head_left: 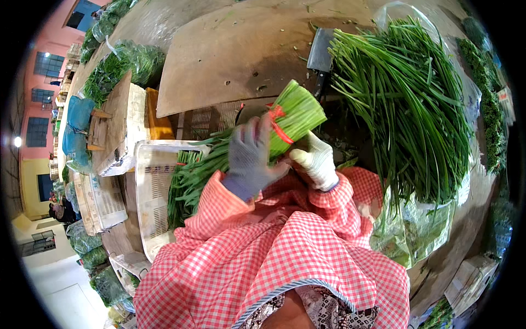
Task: The person gathers green onions, aligns them into bunches, and secures each with a red rubber band. The person places the finished bundles into a white plastic basket.
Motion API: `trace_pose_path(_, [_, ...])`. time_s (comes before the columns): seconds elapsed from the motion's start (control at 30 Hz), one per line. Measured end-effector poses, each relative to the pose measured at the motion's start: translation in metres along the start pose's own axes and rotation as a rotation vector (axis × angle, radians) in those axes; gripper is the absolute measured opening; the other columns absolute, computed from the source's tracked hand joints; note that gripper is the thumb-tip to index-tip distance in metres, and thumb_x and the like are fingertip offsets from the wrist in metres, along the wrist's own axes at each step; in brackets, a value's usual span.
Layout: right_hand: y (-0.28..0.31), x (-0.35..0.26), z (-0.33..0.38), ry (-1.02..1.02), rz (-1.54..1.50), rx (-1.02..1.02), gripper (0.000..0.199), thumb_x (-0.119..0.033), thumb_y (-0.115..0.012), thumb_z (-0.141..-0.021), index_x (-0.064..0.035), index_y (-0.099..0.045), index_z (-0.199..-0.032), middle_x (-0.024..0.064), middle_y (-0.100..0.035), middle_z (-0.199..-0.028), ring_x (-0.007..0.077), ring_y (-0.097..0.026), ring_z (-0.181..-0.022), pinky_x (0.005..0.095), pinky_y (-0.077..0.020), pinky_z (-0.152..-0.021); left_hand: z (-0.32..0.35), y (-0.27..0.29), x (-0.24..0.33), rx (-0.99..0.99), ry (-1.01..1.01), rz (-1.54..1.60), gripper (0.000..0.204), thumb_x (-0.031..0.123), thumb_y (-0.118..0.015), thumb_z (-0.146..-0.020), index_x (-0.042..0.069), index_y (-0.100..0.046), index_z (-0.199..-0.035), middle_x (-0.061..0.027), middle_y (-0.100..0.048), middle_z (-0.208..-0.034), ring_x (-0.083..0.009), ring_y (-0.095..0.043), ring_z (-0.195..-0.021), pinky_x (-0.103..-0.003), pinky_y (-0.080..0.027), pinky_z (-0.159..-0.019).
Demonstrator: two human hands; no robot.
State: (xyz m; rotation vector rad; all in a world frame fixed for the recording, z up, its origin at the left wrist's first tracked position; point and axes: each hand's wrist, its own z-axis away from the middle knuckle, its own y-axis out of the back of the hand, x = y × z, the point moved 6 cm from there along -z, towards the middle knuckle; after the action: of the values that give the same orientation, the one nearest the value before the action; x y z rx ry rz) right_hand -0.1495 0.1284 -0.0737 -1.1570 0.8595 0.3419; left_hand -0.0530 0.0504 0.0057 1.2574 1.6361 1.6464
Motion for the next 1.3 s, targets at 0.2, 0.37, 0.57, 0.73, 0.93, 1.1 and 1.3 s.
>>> trace_pose_path(0.2, [0.032, -0.008, 0.016, -0.039, 0.227, 0.2, 0.05, -0.03, -0.078, -0.069, 0.0028, -0.062, -0.103, 0.0053, -0.064, -0.094, 0.0124, -0.057, -0.081, 0.0284, -0.0472, -0.073, 0.053, 0.023, 0.052, -0.081, -0.198, 0.127, 0.087, 0.037, -0.074, -0.064, 0.001, -0.036, -0.133, -0.0252, -0.033, -0.132, -0.041, -0.035, -0.119, -0.049, -0.031, -0.099])
trace_pose_path(0.37, [0.009, -0.028, 0.022, 0.149, 0.136, 0.108, 0.049, -0.025, -0.079, -0.068, 0.0033, -0.061, -0.105, 0.0054, -0.065, -0.096, 0.0126, -0.058, -0.083, 0.0283, -0.0471, -0.076, 0.052, 0.08, 0.026, 0.105, -0.175, 0.228, 0.095, 0.032, -0.079, -0.058, 0.001, -0.03, -0.134, -0.0237, -0.036, -0.129, -0.0385, -0.039, -0.117, -0.046, -0.032, -0.1])
trace_pose_path(0.57, [-0.012, -0.036, 0.022, 0.165, 0.112, -0.009, 0.054, -0.022, -0.079, -0.068, 0.0043, -0.058, -0.111, 0.0076, -0.063, -0.103, 0.0143, -0.058, -0.089, 0.0299, -0.0466, -0.081, 0.028, 0.019, -0.009, -0.279, 0.138, 0.288, 0.121, 0.048, -0.08, -0.053, -0.008, -0.015, -0.138, -0.0276, -0.03, -0.138, -0.0383, -0.03, -0.129, -0.039, -0.026, -0.107])
trace_pose_path(0.73, [-0.015, -0.033, 0.014, 0.137, 0.13, -0.011, 0.052, -0.024, -0.078, -0.069, 0.0048, -0.059, -0.109, 0.0082, -0.064, -0.101, 0.014, -0.058, -0.089, 0.0297, -0.047, -0.081, 0.027, 0.021, -0.019, -0.29, 0.121, 0.231, 0.12, 0.049, -0.079, -0.054, -0.01, -0.015, -0.137, -0.03, -0.034, -0.134, -0.0379, -0.034, -0.127, -0.038, -0.028, -0.106])
trace_pose_path(0.93, [-0.03, -0.049, -0.004, 0.28, 0.267, -0.082, 0.049, -0.023, -0.075, -0.073, 0.0076, -0.06, -0.107, 0.0097, -0.066, -0.1, 0.014, -0.059, -0.089, 0.0276, -0.0469, -0.08, 0.022, 0.065, -0.035, -0.299, 0.176, -0.09, 0.117, 0.049, -0.077, -0.055, -0.006, -0.016, -0.138, -0.0311, -0.036, -0.131, -0.0428, -0.038, -0.121, -0.042, -0.031, -0.103])
trace_pose_path(1.1, [0.013, -0.092, 0.007, 0.262, 0.322, 0.3, 0.024, -0.011, -0.057, -0.084, 0.0074, -0.062, -0.098, 0.0133, -0.066, -0.086, 0.0176, -0.064, -0.067, 0.026, -0.052, -0.065, 0.025, 0.025, -0.047, -0.438, 0.247, -0.262, 0.119, 0.051, -0.076, -0.055, 0.004, -0.011, -0.142, -0.0239, -0.045, -0.112, -0.0368, -0.048, -0.104, -0.043, -0.044, -0.088])
trace_pose_path(1.3, [0.02, -0.05, -0.023, 0.126, 0.51, 0.034, 0.023, -0.013, -0.062, -0.082, 0.0037, -0.065, -0.098, 0.0103, -0.068, -0.084, 0.0155, -0.063, -0.07, 0.0265, -0.0505, -0.065, 0.026, 0.002, -0.05, -0.289, 0.159, -0.306, 0.115, 0.049, -0.077, -0.054, 0.006, -0.016, -0.141, -0.0215, -0.046, -0.106, -0.0375, -0.048, -0.097, -0.045, -0.045, -0.081])
